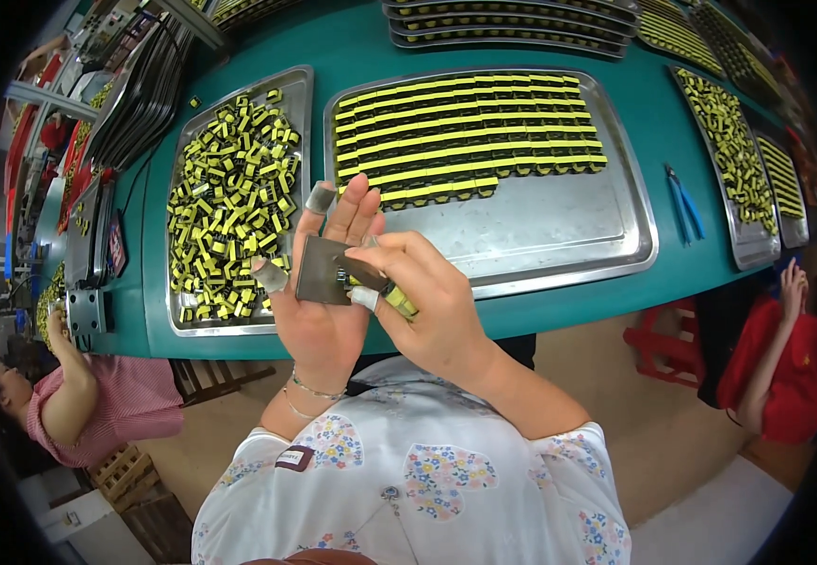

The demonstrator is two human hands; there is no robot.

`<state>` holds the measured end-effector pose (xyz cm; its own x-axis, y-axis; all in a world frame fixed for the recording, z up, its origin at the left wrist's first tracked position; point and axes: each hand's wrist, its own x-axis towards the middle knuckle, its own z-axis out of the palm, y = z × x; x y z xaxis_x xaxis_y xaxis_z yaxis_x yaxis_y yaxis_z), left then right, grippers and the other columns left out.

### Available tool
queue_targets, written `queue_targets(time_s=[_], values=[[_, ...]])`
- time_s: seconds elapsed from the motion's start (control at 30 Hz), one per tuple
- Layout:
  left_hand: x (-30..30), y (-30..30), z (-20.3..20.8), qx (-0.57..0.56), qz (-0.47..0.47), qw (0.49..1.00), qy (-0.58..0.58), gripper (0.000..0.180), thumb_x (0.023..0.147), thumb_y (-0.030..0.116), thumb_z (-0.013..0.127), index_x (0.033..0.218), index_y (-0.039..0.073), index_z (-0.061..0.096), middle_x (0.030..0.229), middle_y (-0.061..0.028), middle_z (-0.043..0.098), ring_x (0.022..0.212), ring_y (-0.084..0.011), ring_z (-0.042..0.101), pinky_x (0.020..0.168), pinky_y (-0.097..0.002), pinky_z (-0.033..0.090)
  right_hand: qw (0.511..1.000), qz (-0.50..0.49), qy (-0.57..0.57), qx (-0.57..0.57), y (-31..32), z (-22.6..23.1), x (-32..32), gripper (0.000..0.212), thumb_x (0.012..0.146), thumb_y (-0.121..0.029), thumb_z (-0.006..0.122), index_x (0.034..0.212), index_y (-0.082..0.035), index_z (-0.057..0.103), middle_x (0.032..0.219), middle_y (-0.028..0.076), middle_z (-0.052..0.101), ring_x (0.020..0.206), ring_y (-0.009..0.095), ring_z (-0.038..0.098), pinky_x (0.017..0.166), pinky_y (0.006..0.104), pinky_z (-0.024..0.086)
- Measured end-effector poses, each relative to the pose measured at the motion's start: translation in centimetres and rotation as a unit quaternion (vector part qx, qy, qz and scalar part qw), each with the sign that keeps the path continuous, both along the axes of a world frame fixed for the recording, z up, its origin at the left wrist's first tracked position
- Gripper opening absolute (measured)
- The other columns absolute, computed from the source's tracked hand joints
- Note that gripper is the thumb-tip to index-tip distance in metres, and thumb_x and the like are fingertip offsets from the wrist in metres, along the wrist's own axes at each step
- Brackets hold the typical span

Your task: The person trims and sorts small yellow and black electronic components from one metal tray into a sorting tray using pliers.

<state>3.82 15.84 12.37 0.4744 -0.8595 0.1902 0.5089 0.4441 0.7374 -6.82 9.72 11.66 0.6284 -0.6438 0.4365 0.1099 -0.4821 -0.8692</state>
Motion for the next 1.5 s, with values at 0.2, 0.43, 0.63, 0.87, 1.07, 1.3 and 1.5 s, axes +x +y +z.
queue_targets(time_s=[0.2,0.43,0.63,0.87,1.07,1.3,1.5], values=[[-0.3,0.1,-0.3,0.028,0.016,0.997,-0.068,0.091,0.087,0.071,0.022,0.143,-0.002,0.018,0.146,-0.0219,0.027,0.136,-0.0337,0.026,0.114,-0.0432,0.017,0.998,0.003,0.021,-0.058,-0.1,0.8,-0.3,0.048,0.06,0.012,0.061,0.105,-0.005,0.064,0.097,0.01,0.058,0.073,0.025,0.06,0.062,0.032,0.049],[0.0,0.4,-1.3,0.014,0.003,0.991,-0.134,0.084,0.089,0.068,0.02,0.147,0.008,0.014,0.149,-0.0198,0.022,0.139,-0.0329,0.021,0.114,-0.0448,0.012,1.0,-0.012,-0.023,0.002,-0.4,0.0,0.3,0.028,0.065,0.007,0.068,0.092,-0.001,0.063,0.087,0.01,0.061,0.076,0.019,0.06,0.064,0.0288,0.047],[-0.6,0.3,-0.7,0.082,0.038,0.989,-0.117,0.104,0.079,0.08,0.026,0.143,-0.001,0.02,0.145,-0.0233,0.03,0.137,-0.0342,0.027,0.113,-0.0451,0.017,1.0,0.017,-0.02,-0.004,-0.8,-0.6,0.3,0.023,0.067,0.003,0.071,0.088,-0.001,0.062,0.084,0.008,0.061,0.071,0.017,0.059,0.062,0.0273,0.045],[0.0,1.1,-1.0,0.111,-0.081,0.991,0.007,0.074,0.093,0.061,0.028,0.143,0.007,0.024,0.146,-0.0213,0.03,0.134,-0.0336,0.031,0.11,-0.0449,0.026,0.997,0.023,-0.002,-0.071,-0.9,-0.2,0.1,0.037,0.061,0.006,0.068,0.097,-0.004,0.064,0.089,0.009,0.059,0.072,0.023,0.058,0.064,0.0297,0.047],[0.4,2.2,-1.3,0.144,-0.128,0.975,-0.106,0.063,0.098,0.049,0.032,0.142,0.005,0.027,0.14,-0.0207,0.039,0.125,-0.0277,0.044,0.101,-0.0368,0.039,0.973,0.031,-0.022,-0.229,-1.2,-2.1,-0.5,0.05,0.05,0.01,0.062,0.097,-0.005,0.065,0.094,0.01,0.057,0.072,0.023,0.055,0.061,0.0316,0.047],[0.4,2.4,-1.2,0.179,-0.017,0.937,-0.299,0.039,0.1,0.027,0.04,0.122,-0.004,0.049,0.108,-0.0145,0.064,0.096,-0.0155,0.06,0.082,-0.0281,0.049,0.975,0.012,-0.052,-0.216,-0.3,-2.5,-0.9,0.045,0.05,0.011,0.063,0.092,-0.004,0.066,0.084,0.008,0.054,0.067,0.023,0.056,0.055,0.0317,0.045],[3.6,3.9,0.4,0.302,0.263,0.717,-0.57,0.022,0.08,-0.002,0.057,0.101,0.0,0.063,0.091,-0.0119,0.064,0.069,-0.018,0.06,0.058,-0.0272,0.045,0.979,-0.134,0.005,-0.156,-2.8,-0.8,-3.9,0.043,0.058,0.015,0.059,0.097,-0.004,0.062,0.087,0.009,0.059,0.071,0.022,0.058,0.061,0.0299,0.048]])
